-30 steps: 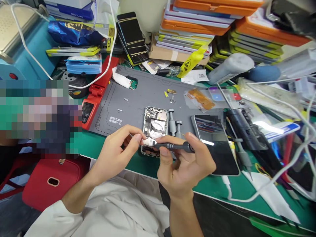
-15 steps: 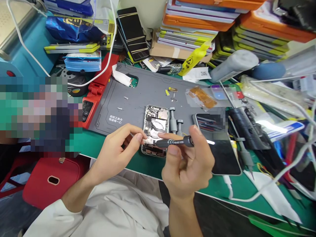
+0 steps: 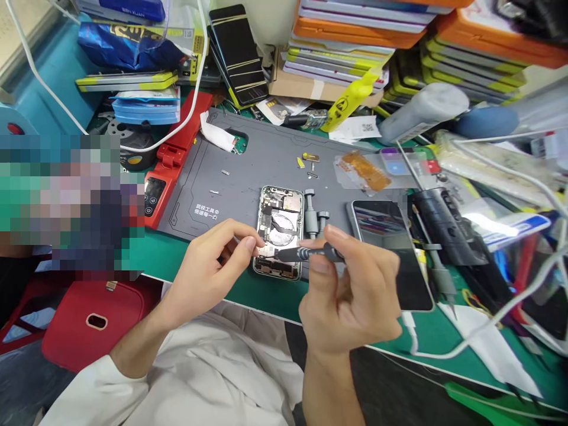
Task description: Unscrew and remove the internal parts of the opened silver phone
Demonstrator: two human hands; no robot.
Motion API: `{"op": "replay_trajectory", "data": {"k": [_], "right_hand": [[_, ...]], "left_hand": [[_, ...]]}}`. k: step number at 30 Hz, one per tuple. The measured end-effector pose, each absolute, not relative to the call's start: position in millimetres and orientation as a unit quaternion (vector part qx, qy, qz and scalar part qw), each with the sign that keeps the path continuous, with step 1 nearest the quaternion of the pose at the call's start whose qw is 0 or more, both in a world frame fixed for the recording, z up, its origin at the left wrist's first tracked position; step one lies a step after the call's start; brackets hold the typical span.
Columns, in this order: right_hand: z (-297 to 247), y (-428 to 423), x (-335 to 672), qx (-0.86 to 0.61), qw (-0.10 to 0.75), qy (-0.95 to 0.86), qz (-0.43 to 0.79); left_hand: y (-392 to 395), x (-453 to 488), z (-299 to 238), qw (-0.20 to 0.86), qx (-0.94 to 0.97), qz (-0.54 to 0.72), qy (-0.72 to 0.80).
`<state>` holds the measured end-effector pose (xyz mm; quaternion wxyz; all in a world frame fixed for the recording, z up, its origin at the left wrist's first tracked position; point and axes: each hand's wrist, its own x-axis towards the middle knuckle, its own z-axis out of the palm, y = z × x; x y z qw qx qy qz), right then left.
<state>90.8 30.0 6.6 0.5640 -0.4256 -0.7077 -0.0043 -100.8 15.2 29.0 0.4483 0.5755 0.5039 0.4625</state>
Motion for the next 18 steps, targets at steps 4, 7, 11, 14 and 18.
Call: {"op": "replay_trajectory", "data": {"k": [4,7,11,14,18], "right_hand": [[7.0,29.5,90.1,-0.421,0.567,-0.708,0.026],[7.0,29.3,90.0,-0.419,0.557,-0.717,0.031],[8.7,30.5,90.0,-0.409,0.556,-0.722,0.045],[11.2,31.7,89.8,-0.407,0.559,-0.721,0.038],[14.3,32.5,89.3,-0.408,0.557,-0.722,0.040]], "left_hand": [[12.5,-100.3,26.3,0.414,0.561,0.501,0.512],[11.7,-99.6,25.1,0.358,0.556,0.525,0.537],[13.9,-98.7,26.7,0.267,0.638,0.469,0.549],[15.2,-98.8,26.9,0.228,0.688,0.429,0.540],[15.7,-98.9,25.4,0.207,0.712,0.396,0.541]]}}
